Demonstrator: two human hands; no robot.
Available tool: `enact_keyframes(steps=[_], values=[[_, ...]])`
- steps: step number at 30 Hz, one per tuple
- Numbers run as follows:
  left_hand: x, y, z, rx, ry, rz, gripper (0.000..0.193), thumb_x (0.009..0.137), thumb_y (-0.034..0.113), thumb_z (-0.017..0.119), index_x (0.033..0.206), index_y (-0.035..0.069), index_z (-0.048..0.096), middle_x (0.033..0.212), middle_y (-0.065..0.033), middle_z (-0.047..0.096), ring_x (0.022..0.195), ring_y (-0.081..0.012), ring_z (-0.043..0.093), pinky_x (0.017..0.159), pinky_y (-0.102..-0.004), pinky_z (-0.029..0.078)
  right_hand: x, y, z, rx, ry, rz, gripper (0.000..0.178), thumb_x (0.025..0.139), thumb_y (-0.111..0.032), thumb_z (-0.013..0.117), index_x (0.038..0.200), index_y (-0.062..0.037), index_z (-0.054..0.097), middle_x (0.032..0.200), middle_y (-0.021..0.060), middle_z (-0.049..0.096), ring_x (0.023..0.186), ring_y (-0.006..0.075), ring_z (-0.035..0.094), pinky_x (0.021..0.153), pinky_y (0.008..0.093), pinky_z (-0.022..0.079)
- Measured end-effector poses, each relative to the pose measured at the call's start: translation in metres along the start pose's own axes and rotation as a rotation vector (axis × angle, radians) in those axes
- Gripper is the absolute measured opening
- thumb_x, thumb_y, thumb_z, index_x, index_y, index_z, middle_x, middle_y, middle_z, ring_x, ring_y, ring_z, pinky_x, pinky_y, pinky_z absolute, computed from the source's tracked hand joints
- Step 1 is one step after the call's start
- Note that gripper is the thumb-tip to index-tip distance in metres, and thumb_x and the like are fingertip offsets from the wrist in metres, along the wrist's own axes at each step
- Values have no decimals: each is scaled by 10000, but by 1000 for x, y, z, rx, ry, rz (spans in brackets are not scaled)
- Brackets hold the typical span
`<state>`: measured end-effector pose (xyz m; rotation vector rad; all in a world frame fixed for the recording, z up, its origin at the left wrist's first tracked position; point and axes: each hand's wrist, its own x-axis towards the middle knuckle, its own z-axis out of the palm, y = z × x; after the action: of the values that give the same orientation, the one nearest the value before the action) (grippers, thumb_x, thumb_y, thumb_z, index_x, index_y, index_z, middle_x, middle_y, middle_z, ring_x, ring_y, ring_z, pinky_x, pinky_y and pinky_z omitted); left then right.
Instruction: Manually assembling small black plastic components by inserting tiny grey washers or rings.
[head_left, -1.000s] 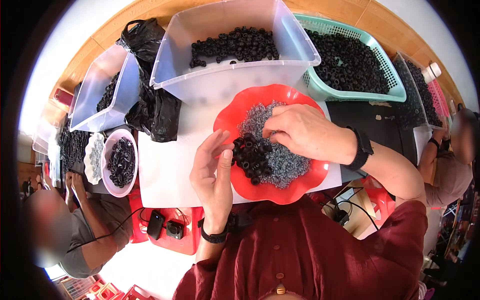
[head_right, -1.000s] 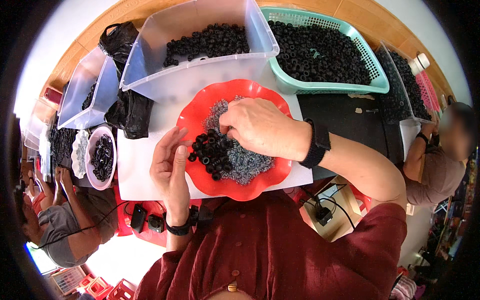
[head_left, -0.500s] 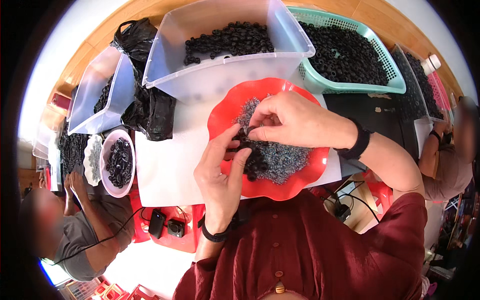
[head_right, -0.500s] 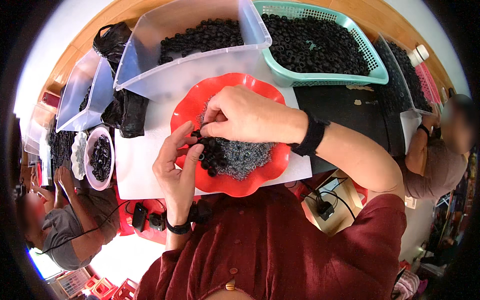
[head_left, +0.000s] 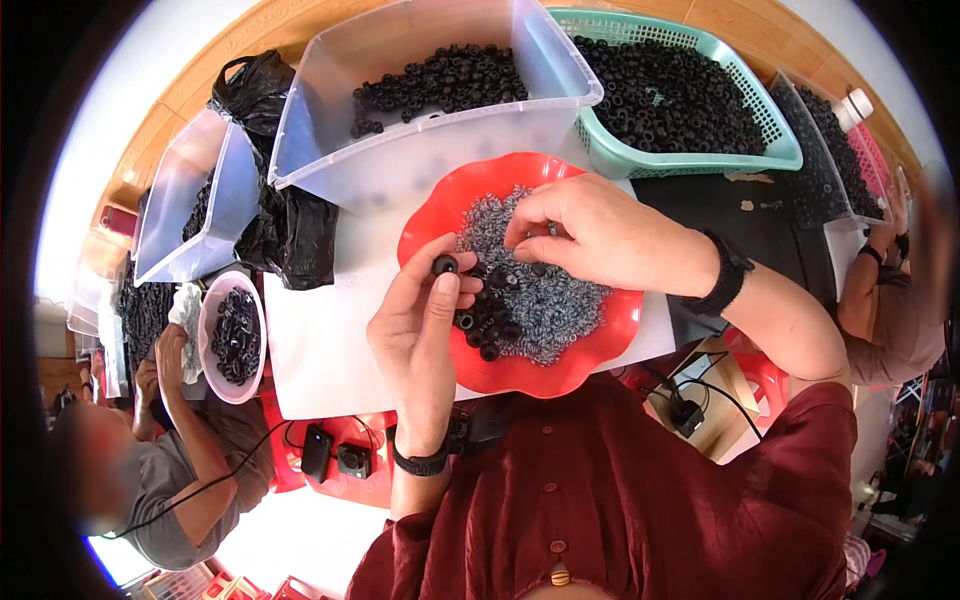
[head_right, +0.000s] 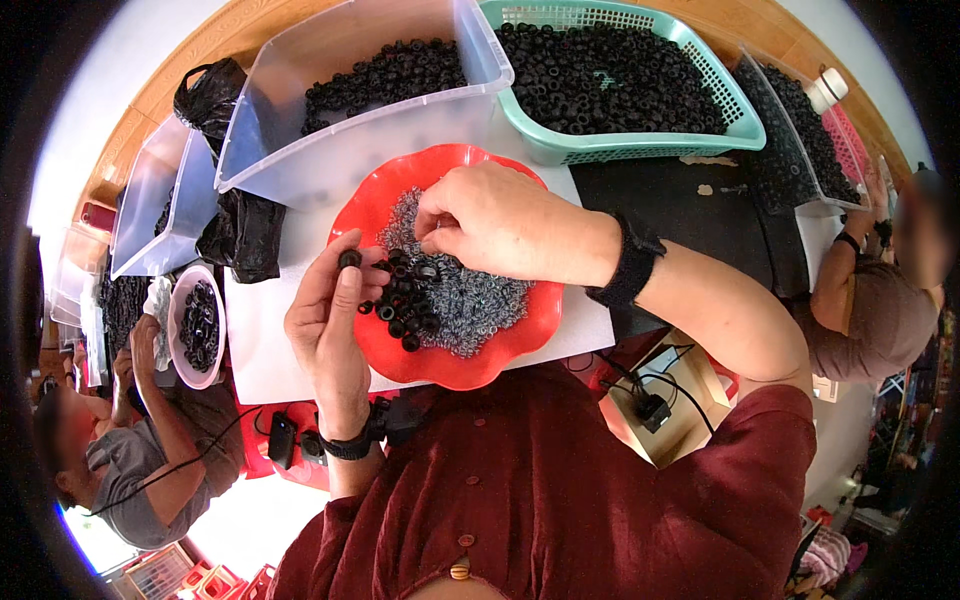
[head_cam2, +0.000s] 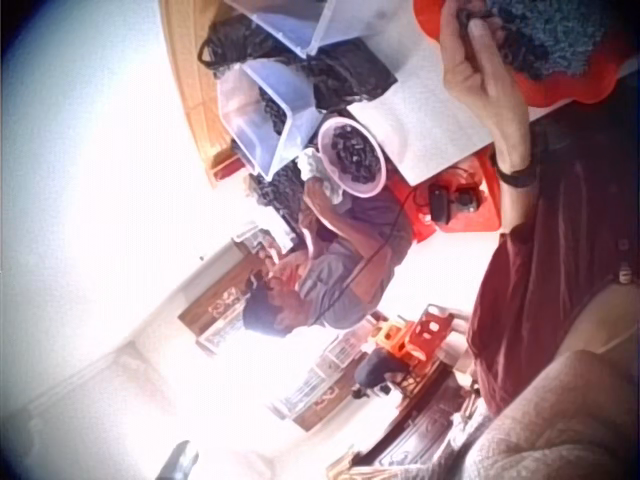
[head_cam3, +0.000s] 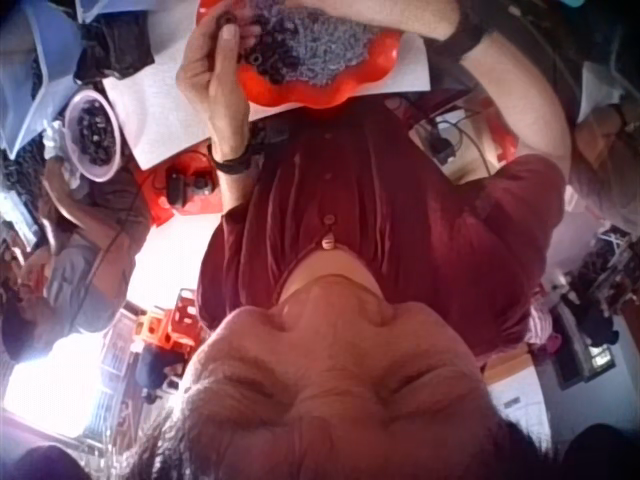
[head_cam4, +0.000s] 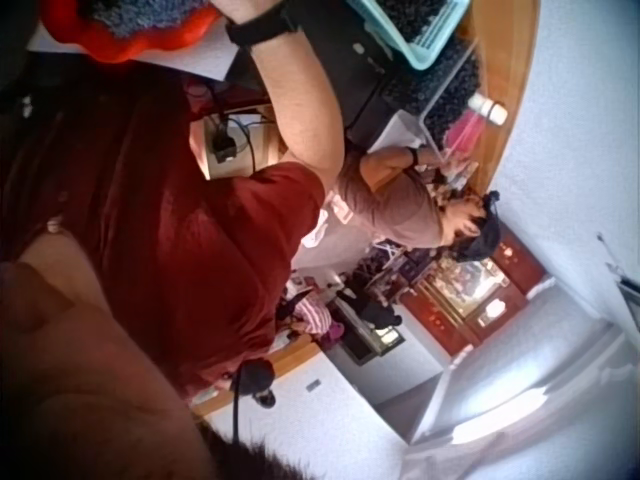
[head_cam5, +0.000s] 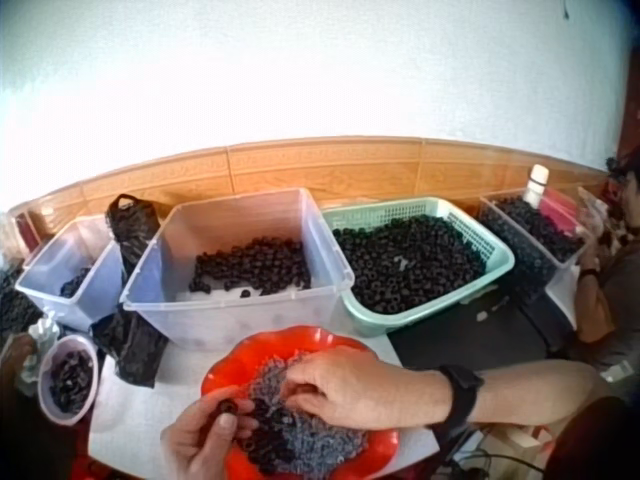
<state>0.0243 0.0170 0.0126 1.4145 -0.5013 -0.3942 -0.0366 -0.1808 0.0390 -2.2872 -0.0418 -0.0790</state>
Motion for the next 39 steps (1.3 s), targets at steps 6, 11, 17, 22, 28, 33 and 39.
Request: enact_keyframes(steps=[6,11,17,22,28,33,39], values=[[2,-2,-5,-222,28,-33,264,942,61,504,1189,-21,552,1020,-95,644,821,-106,582,750,-222,461,6,3,26,-296,64,-115,66,777,-89,637,799,-26,645,796,128,591,791,320,606,669,440,465],[3,-2,-8,-237,20,-38,249,943,77,499,1168,-13,555,1015,-91,643,818,-106,580,748,-223,453,21,1,39,-505,1,-87,129,773,-142,652,735,-20,634,754,133,598,746,330,616,615,451,476],[5,-5,-11,-281,29,-53,254,943,89,504,1170,-13,556,1009,-86,644,818,-101,576,742,-221,448,26,2,41,-527,11,-82,158,769,-146,657,714,-3,621,702,151,613,717,335,627,603,442,482],[5,-5,-12,-280,30,-77,231,944,86,503,1145,-9,566,976,-73,644,803,-91,566,734,-217,444,26,-2,8,91,-35,107,199,867,-182,647,872,17,642,696,75,629,634,120,572,602,271,457],[-1,7,7,3,-36,-54,166,919,28,538,1074,-5,588,873,-25,614,763,-57,536,680,-192,436,10,-15,-4,596,-155,304,255,883,-237,658,839,13,674,703,-6,608,579,37,490,523,207,396],[-2,5,17,199,-28,124,115,882,3,595,995,-2,613,812,-18,606,683,-54,522,618,-196,431,-1,-14,-7,795,-227,419,223,895,-241,653,866,-21,664,721,-12,595,533,15,452,470,160,346],[-4,-1,20,302,38,252,64,877,23,615,933,-7,609,737,-16,585,626,-70,504,579,-212,417,-8,-15,3,843,-158,300,204,877,-179,669,903,23,675,703,14,617,513,27,463,443,179,352]])
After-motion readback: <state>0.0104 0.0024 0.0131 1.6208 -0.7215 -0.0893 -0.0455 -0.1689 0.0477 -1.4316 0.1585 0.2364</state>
